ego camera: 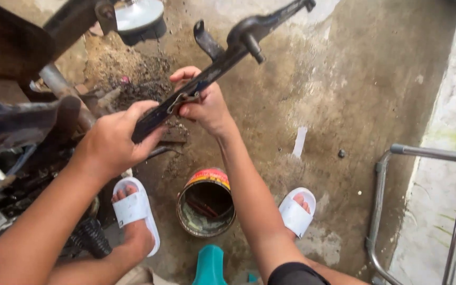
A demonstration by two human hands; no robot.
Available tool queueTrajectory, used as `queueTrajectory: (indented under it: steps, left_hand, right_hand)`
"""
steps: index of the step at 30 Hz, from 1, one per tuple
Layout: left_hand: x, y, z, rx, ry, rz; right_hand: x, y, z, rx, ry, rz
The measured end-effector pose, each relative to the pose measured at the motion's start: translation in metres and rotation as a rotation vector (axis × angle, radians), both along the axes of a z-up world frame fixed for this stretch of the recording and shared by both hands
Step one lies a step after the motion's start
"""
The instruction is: The person cleans and sands a metal motorcycle part using a piece of sandpaper and a small container of liquid, then proceeds to reattach small hardware components and wires to the motorcycle frame.
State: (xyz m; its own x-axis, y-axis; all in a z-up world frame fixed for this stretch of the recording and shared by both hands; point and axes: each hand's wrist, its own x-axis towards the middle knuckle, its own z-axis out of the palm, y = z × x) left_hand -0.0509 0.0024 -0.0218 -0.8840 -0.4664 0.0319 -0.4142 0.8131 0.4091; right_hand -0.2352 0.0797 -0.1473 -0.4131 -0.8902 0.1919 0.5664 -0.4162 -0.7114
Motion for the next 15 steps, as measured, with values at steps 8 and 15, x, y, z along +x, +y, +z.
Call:
queueTrajectory:
  steps: [8, 15]
  left_hand:
    - [-0.005, -0.002, 0.005, 0.04, 0.015, -0.004]
    - [0.0, 0.001, 0.005, 0.061, -0.011, -0.008]
  right_hand:
    - [-0.003, -0.003, 0.03, -0.163, 0.077, 0.018]
    - [-0.018, 0.006, 0.042, -0.149, -0.063, 0.301]
